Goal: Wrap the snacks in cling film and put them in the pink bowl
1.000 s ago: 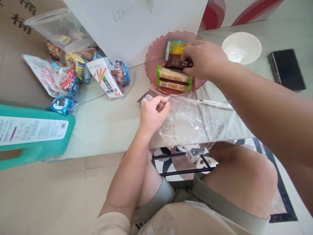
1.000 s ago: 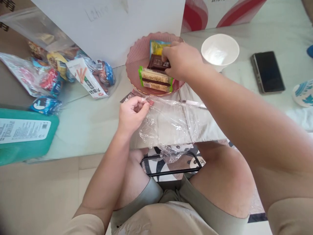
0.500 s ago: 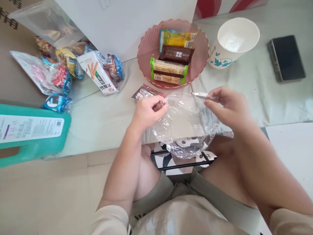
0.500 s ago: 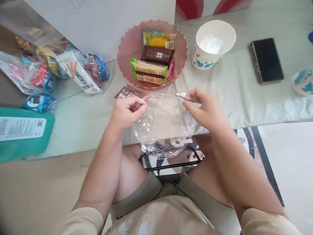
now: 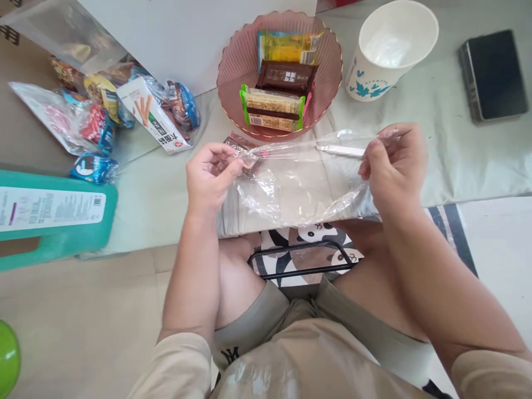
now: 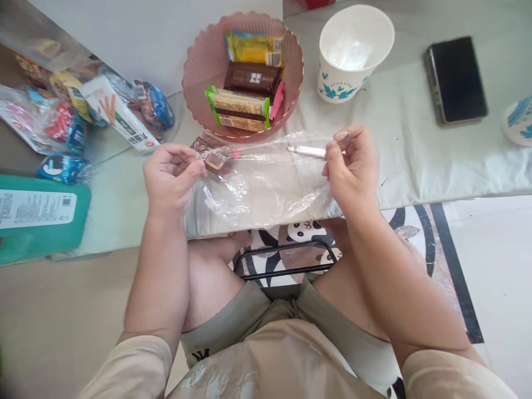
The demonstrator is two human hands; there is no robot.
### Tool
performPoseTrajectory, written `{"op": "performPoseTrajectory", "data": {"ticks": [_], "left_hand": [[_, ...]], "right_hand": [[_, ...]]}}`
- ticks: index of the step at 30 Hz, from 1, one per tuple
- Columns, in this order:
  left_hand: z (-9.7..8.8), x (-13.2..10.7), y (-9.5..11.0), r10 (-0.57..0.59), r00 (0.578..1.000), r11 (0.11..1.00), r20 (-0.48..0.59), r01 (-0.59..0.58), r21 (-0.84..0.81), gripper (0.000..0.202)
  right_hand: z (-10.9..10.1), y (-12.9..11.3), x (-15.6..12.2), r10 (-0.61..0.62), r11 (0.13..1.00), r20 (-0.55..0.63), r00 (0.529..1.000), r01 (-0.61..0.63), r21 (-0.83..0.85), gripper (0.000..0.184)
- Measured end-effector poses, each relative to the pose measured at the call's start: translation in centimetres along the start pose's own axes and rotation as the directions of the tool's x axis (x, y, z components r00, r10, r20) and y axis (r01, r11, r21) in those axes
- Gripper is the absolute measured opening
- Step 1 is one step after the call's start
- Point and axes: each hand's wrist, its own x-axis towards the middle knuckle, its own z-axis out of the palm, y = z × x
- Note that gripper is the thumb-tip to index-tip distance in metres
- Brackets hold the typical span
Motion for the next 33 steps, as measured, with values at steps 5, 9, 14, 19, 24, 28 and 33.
{"op": "performPoseTrajectory", "data": {"ticks": [5, 9, 14, 19, 24, 28, 33], "left_hand": [[0.2, 0.2, -0.3, 0.191, 0.971, 0.979, -0.142, -0.178, 0.101, 0.055], [-0.7, -1.4, 1.4, 0.488, 0.873, 0.858, -0.013, -0.477, 0.189, 0.049], [-0.8, -3.4, 2.2, 0.404, 0.776, 0.725, 0.485, -0.594, 0.348, 0.022], [-1.0, -3.7, 3.4, 0.116, 0.87, 0.941, 0.479, -0.25, 0.227, 0.01], [-1.0, -3.8, 4.3, -0.111, 0.865, 0.985, 0.49, 0.029, 0.172, 0.009], [-0.9, -3.5, 3.7, -0.241, 0.838, 0.971, 0.489, 0.208, 0.122, 0.016], [-1.5, -2.8, 3.2, -0.331, 0.791, 0.941, 0.515, 0.318, 0.117, 0.026]], "right_hand": [[-0.2, -0.7, -0.2, 0.007, 0.999, 0.046, 0.999, -0.005, -0.049, 0.02], [0.1, -0.1, 0.3, 0.037, 0.995, 0.046, 0.998, -0.032, -0.1, 0.021], [0.1, 0.5, 1.2, 0.037, 0.989, 0.011, 0.999, -0.035, -0.141, 0.018], [-1.8, -0.6, 0.2, -0.267, 0.952, -0.06, 0.962, 0.254, -0.169, 0.022], [-2.9, -0.3, -0.8, -0.316, 0.851, 0.552, 0.772, 0.488, -0.196, 0.053], [-2.7, -0.1, -0.5, -0.269, 0.781, 0.666, 0.696, 0.562, -0.271, 0.023], [-3.3, -0.7, -0.3, -0.22, 0.904, 0.661, 0.717, 0.404, -0.137, 0.017]]}}
